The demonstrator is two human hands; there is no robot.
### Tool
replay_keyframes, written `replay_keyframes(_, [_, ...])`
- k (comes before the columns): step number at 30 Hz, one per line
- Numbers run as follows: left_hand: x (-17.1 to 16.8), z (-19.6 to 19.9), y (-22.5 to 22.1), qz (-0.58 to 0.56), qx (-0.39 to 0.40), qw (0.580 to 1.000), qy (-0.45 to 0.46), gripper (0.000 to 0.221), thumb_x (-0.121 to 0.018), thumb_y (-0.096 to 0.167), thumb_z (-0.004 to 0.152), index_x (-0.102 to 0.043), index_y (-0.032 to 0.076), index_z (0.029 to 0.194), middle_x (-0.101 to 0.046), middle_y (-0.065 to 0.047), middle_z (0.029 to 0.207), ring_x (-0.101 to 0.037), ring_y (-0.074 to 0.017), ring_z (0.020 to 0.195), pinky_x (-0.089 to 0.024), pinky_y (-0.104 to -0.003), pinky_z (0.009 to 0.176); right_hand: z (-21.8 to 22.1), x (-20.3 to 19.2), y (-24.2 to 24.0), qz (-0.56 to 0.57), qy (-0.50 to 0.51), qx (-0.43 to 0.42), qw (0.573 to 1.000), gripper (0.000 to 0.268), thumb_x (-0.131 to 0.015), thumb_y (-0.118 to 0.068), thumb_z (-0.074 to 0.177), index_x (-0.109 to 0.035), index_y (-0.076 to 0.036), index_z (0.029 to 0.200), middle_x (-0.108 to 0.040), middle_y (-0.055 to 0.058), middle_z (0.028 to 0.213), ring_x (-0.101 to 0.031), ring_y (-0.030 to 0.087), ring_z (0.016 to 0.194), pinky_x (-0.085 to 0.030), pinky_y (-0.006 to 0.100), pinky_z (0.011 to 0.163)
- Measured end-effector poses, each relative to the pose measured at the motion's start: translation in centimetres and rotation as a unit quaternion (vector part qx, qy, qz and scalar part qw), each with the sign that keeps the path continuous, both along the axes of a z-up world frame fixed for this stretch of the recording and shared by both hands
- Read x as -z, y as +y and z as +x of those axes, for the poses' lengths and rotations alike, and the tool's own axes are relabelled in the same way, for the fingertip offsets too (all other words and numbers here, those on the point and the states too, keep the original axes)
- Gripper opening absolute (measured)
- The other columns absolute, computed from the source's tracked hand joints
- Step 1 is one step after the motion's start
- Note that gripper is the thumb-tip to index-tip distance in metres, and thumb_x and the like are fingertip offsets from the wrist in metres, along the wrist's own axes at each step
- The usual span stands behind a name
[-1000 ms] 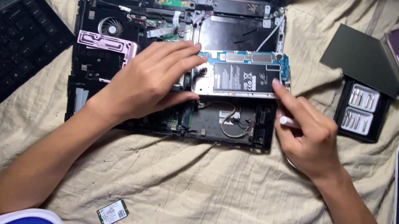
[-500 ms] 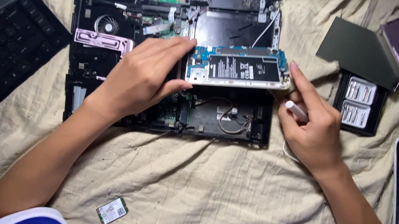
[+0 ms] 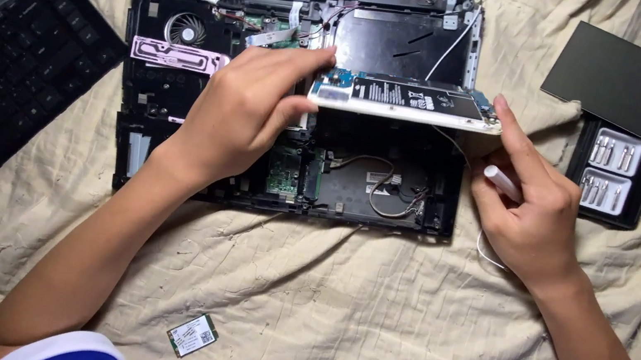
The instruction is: Repairing a laptop by installing or adjusting internal electronic components using a small pry tool.
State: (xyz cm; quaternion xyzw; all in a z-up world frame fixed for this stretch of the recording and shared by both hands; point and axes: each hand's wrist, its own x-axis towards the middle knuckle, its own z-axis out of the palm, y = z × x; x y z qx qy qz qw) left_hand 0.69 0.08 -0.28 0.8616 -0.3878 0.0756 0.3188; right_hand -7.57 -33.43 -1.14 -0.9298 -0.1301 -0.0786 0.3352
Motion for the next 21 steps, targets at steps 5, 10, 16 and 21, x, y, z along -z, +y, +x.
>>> replay_keyframes(5, [-0.39,0.36,-0.16,-0.063,-0.005,0.995,0.075,0.044,-0.034,0.028,0.116,-0.053,-0.002,0.143,-0.071,-0.017,0.127,-0.067,-0.0347,0.121,-0.046,-0.046,0.105,-0.07,-0.08,0.13,-0.001,-0.003,-0.014,1.0,0.066,-0.06,0.014,0.091,-0.057,0.003,0.156,-0.048,0.004,0.077,-0.04,0.015,0.065,-0.041,0.029,0.07])
replay_keyframes(10, [-0.32,0.26,-0.34,-0.031,0.013,0.999,0.005,0.049,-0.031,0.031,0.116,-0.058,-0.005,0.135,-0.069,-0.021,0.122,-0.065,-0.0373,0.116,-0.047,-0.046,0.099,-0.04,0.03,-0.01,-0.014,-0.007,-0.013,1.0,0.066,-0.061,0.013,0.095,-0.054,0.002,0.16,-0.043,0.003,0.075,-0.037,0.015,0.065,-0.038,0.029,0.069])
replay_keyframes(16, [-0.46,-0.07,-0.87,0.031,0.024,0.993,-0.115,0.024,-0.052,0.01,0.113,-0.06,-0.004,0.132,-0.072,-0.021,0.12,-0.069,-0.0387,0.115,-0.054,-0.047,0.094,0.1,-0.1,0.02,-0.018,-0.017,-0.039,0.999,0.07,-0.056,0.015,0.09,-0.053,0.004,0.159,-0.043,0.005,0.077,-0.037,0.019,0.066,-0.038,0.032,0.069])
replay_keyframes(21, [-0.02,-0.05,-0.7,0.034,0.027,0.989,-0.145,0.04,-0.062,-0.017,0.09,-0.066,-0.003,0.126,-0.073,-0.021,0.119,-0.07,-0.0382,0.114,-0.056,-0.047,0.093,0.08,-0.18,0.12,-0.013,-0.025,-0.055,0.998,0.068,-0.057,0.016,0.092,-0.051,0.004,0.158,-0.06,0.01,0.093,-0.042,0.019,0.069,-0.041,0.032,0.072])
